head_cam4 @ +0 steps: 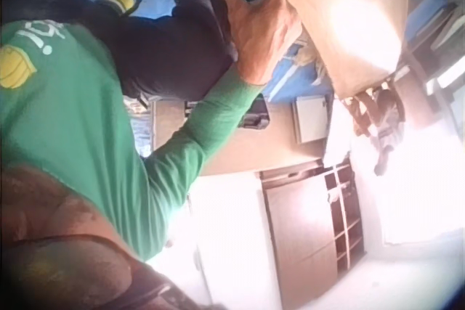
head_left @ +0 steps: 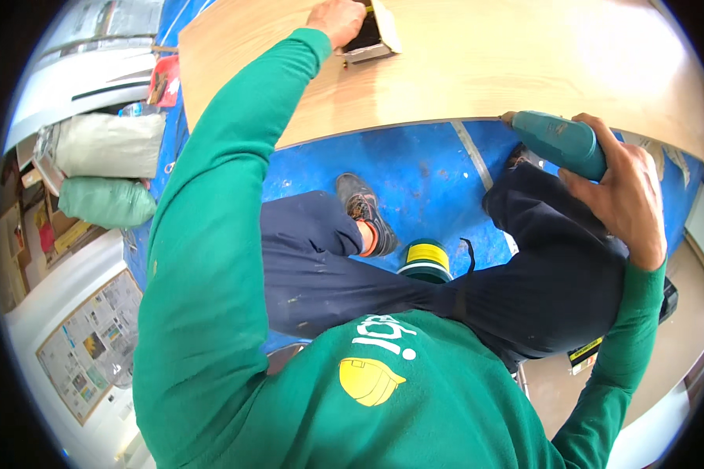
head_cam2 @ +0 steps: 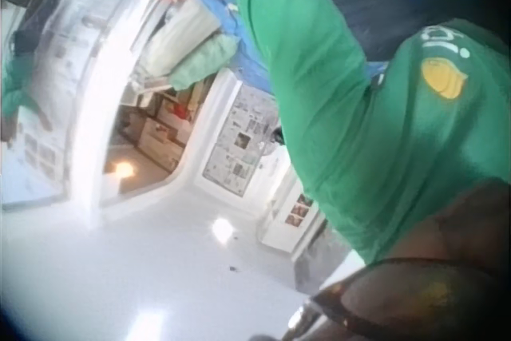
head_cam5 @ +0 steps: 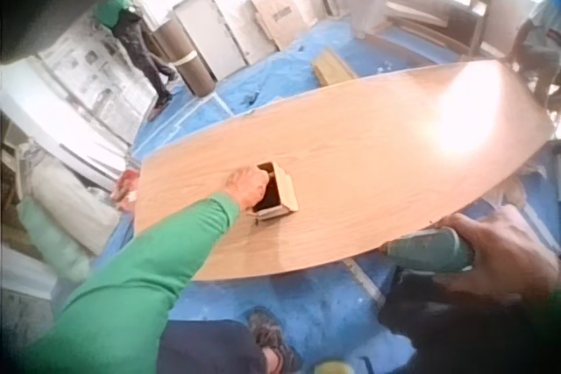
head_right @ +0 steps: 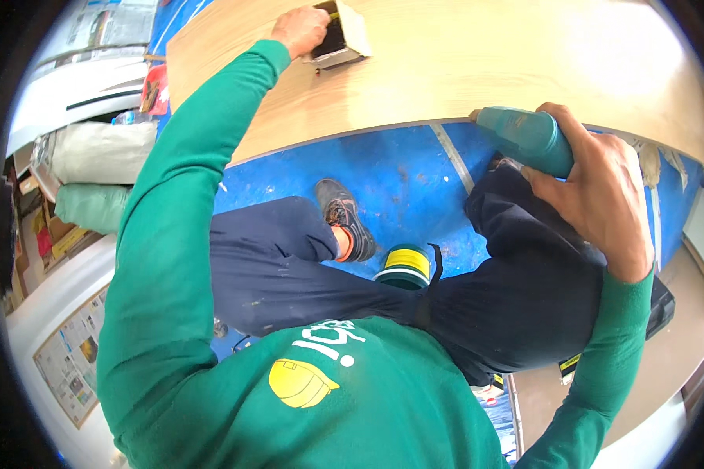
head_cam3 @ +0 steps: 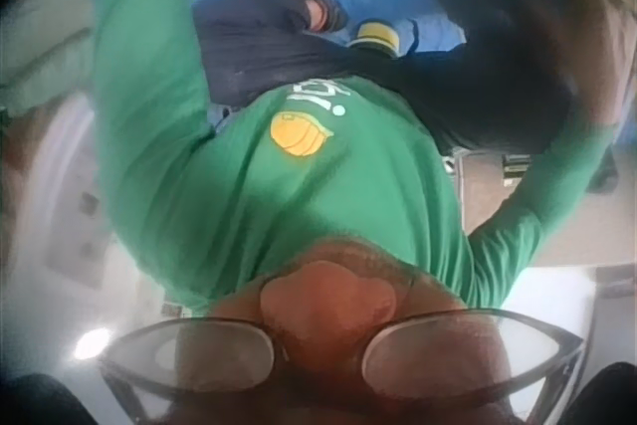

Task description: The person is securing a curved wooden panel to a cabinet frame using a drill and screws. They take screws from a small box, position them against the wood by hand, and use the drill to drive them through the panel and into the frame while other people hold the panel in place.

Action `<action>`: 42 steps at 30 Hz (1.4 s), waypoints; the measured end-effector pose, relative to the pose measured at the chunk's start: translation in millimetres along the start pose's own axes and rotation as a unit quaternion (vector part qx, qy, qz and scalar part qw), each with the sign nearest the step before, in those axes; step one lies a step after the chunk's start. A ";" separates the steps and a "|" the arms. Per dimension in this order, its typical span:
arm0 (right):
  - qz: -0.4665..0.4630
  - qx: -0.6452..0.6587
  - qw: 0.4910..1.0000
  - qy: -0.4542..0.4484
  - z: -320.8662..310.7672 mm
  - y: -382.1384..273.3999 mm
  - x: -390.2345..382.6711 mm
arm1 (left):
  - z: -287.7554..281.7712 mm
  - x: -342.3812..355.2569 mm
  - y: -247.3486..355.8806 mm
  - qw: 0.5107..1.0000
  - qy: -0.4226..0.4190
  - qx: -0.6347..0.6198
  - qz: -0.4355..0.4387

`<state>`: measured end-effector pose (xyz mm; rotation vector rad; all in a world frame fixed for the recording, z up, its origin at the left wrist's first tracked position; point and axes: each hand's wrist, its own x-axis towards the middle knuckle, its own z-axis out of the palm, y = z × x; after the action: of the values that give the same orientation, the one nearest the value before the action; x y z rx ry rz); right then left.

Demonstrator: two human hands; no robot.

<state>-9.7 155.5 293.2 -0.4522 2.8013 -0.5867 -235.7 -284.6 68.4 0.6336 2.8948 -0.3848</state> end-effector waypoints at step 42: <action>-0.307 -0.043 0.950 -0.050 78.2 -202.8 27.5 | 44.8 -246.6 199.1 -0.288 0.264 -0.899 -0.197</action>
<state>38.4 -57.9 304.8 -1.3539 2.5680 -0.5322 75.3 -218.3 32.5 0.8397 0.2972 -2.7767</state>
